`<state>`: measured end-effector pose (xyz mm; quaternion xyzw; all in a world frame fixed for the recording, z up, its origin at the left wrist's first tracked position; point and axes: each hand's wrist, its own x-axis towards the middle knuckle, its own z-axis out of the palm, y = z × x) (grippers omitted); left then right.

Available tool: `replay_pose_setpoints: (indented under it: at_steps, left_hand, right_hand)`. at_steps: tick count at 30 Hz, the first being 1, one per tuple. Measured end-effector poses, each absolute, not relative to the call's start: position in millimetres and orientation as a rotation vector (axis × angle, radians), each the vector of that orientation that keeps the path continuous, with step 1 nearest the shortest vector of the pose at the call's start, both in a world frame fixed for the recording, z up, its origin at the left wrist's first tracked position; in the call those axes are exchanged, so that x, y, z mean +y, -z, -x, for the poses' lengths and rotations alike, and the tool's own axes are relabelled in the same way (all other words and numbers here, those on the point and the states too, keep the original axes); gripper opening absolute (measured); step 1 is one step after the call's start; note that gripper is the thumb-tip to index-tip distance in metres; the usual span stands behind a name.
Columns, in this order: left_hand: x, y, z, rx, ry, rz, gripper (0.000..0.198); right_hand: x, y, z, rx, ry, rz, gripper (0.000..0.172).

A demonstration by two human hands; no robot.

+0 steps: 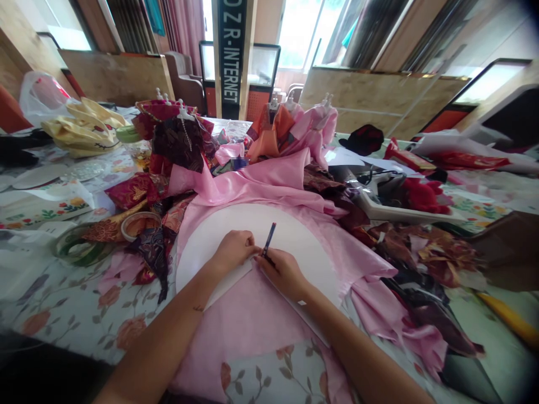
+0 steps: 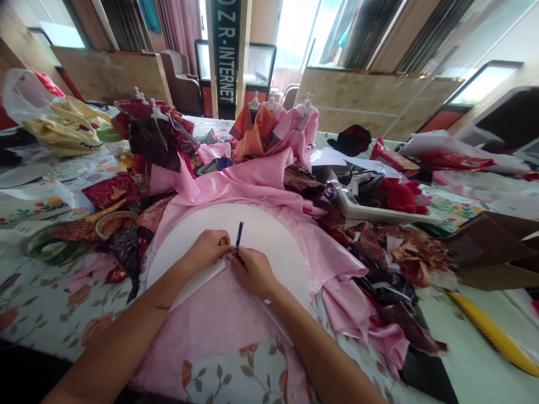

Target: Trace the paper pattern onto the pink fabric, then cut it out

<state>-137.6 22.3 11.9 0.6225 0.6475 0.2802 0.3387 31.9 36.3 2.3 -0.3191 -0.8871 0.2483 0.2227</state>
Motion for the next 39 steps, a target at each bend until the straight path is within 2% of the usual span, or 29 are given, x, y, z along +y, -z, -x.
replay_pose_setpoints:
  at_steps: [19,39]
  left_hand:
    - [21.5,-12.8,136.9,1.709,-0.727,-1.647,0.014]
    - [22.1,-13.4,137.2,1.721,-0.692,-1.659,0.015]
  right_hand:
    - [38.4,2.1,-31.9,-2.410,-0.683,0.861,0.019]
    - [36.2,-2.9,-30.8,-2.429,-0.702,0.891,0.023]
